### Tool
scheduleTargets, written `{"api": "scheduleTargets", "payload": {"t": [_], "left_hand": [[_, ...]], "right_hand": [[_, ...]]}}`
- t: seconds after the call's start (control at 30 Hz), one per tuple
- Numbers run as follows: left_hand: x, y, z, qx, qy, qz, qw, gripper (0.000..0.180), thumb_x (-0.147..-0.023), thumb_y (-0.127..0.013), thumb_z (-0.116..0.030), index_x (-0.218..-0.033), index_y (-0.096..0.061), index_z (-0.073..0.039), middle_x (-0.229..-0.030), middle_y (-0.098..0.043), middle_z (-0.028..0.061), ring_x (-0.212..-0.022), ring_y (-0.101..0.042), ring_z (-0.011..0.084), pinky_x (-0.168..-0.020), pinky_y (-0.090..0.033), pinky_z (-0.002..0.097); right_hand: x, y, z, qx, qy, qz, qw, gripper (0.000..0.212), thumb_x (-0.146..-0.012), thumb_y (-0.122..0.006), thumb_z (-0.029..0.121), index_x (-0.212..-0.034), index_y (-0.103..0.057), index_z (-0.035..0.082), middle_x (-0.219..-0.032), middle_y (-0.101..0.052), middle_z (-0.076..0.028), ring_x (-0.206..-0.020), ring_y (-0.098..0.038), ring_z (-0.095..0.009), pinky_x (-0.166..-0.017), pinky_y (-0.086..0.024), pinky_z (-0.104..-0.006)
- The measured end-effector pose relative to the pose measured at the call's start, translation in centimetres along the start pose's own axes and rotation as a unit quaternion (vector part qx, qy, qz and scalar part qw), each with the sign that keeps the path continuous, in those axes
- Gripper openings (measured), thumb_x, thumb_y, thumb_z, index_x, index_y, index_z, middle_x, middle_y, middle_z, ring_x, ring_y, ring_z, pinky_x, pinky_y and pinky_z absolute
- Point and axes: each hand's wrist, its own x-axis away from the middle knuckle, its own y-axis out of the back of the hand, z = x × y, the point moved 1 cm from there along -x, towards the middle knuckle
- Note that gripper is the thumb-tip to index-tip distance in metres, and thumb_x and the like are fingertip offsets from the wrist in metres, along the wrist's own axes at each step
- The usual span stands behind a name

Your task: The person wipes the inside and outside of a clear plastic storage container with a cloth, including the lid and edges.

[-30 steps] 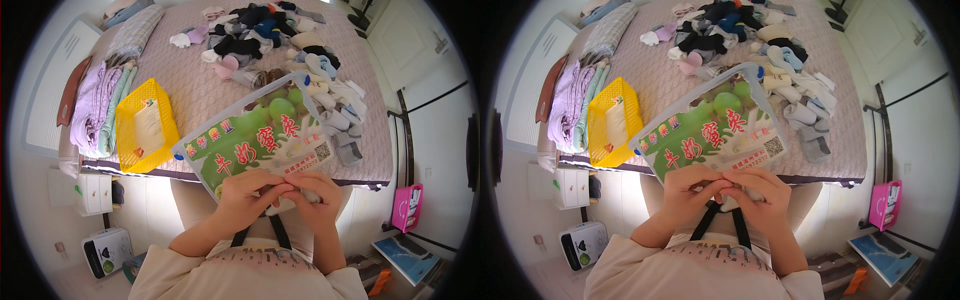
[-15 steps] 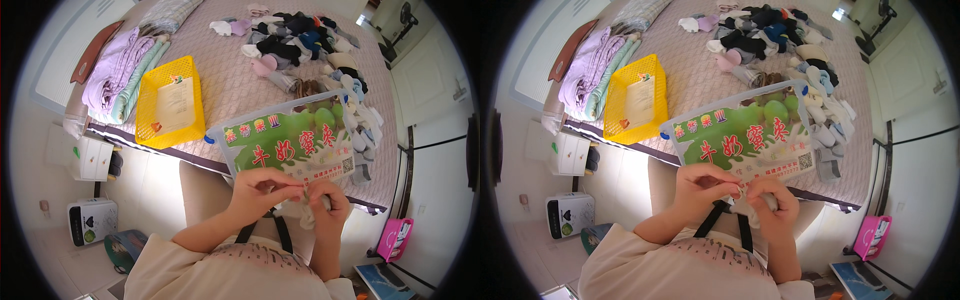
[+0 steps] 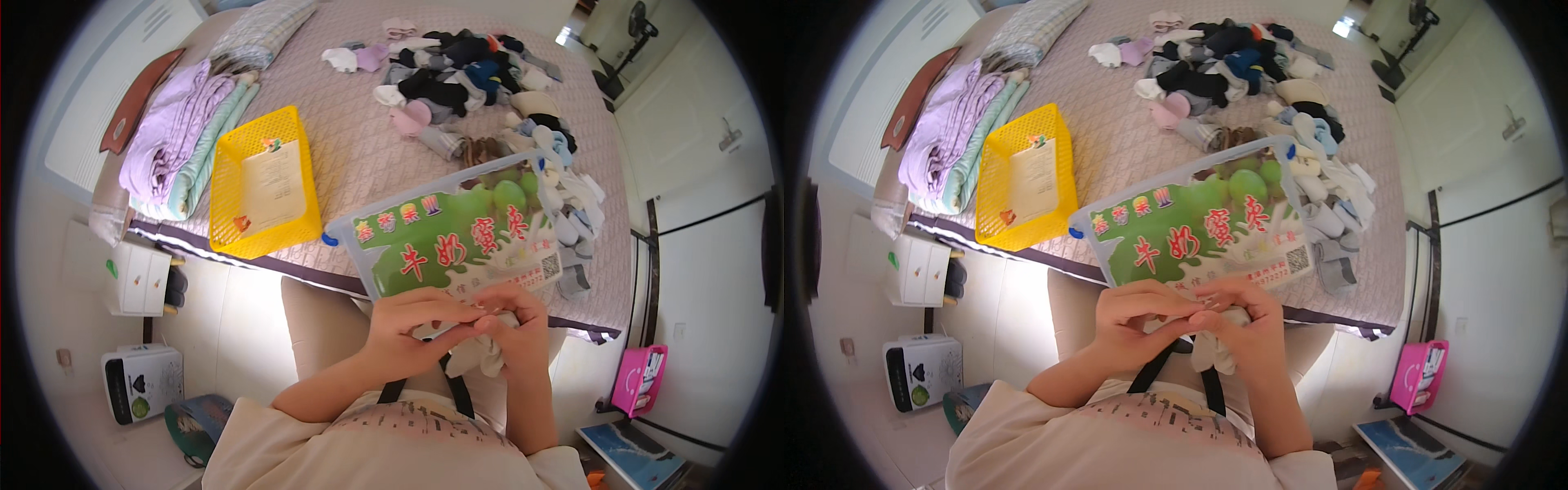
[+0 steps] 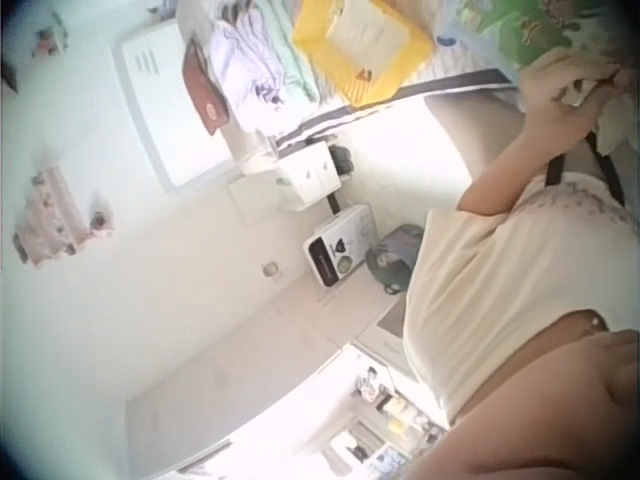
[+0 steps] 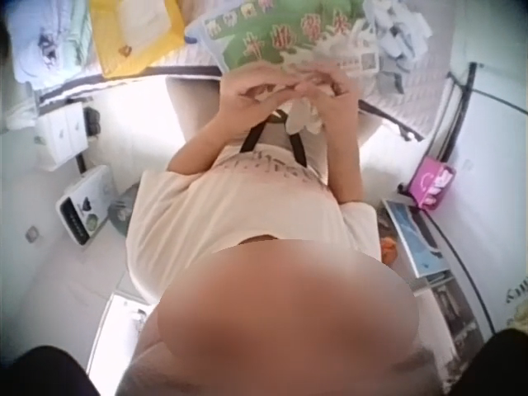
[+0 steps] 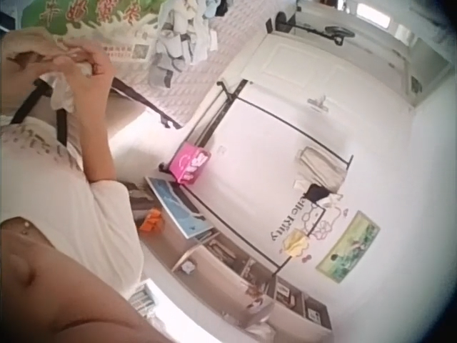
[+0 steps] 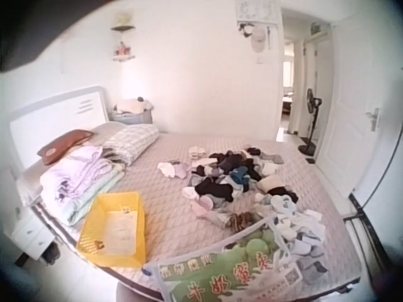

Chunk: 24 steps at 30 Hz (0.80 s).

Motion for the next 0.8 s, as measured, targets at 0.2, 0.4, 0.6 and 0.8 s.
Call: {"api": "scheduleTargets", "payload": {"t": [0.2, 0.4, 0.6, 0.8], "left_hand": [[-1.3, -0.9, 0.8, 0.201, 0.084, -0.054, 0.975, 0.023, -0.086, -0.068, 0.012, -0.107, -0.071, 0.004, -0.1, -0.071, 0.0103, -0.088, -0.064, 0.0115, -0.079, -0.051, 0.0246], [-1.8, -3.0, 0.1, 0.217, 0.14, -0.089, 0.962, 0.026, -0.084, -0.072, 0.011, -0.108, -0.07, 0.002, -0.098, -0.072, 0.0068, -0.088, -0.063, 0.0079, -0.078, -0.049, 0.0233], [-1.8, -3.9, 1.0, -0.019, -0.008, -0.017, 1.0, 0.035, -0.077, -0.081, 0.003, -0.109, -0.072, -0.007, -0.1, -0.073, 0.007, -0.091, -0.067, 0.0113, -0.075, -0.043, 0.0225], [-2.4, -4.9, -0.6, -0.483, -0.099, 0.052, 0.868, 0.051, -0.075, -0.083, -0.016, -0.122, -0.068, -0.011, -0.126, -0.066, 0.004, -0.123, -0.058, 0.0273, -0.101, -0.035, 0.044]], "right_hand": [[0.9, 1.8, 1.4, 0.12, 0.007, -0.02, 0.993, 0.034, -0.077, -0.081, 0.002, -0.11, -0.072, 0.001, -0.083, -0.071, -0.004, -0.078, -0.065, -0.008, -0.073, -0.049, -0.0232], [2.4, 2.5, 2.7, 0.218, 0.07, -0.029, 0.973, 0.03, -0.08, -0.079, 0.002, -0.11, -0.073, 0.001, -0.089, -0.074, -0.005, -0.079, -0.066, -0.009, -0.077, -0.05, -0.0248], [1.8, 3.0, 1.4, 0.109, 0.057, -0.111, 0.986, 0.027, -0.088, -0.075, 0.012, -0.114, -0.071, 0.003, -0.086, -0.072, -0.006, -0.08, -0.069, -0.014, -0.073, -0.054, -0.0267], [0.3, 18.3, -4.6, -0.274, -0.04, -0.338, 0.9, 0.017, -0.094, -0.07, 0.028, -0.095, -0.065, 0.012, -0.081, -0.067, -0.003, -0.067, -0.064, -0.014, -0.059, -0.054, -0.0306]]}}
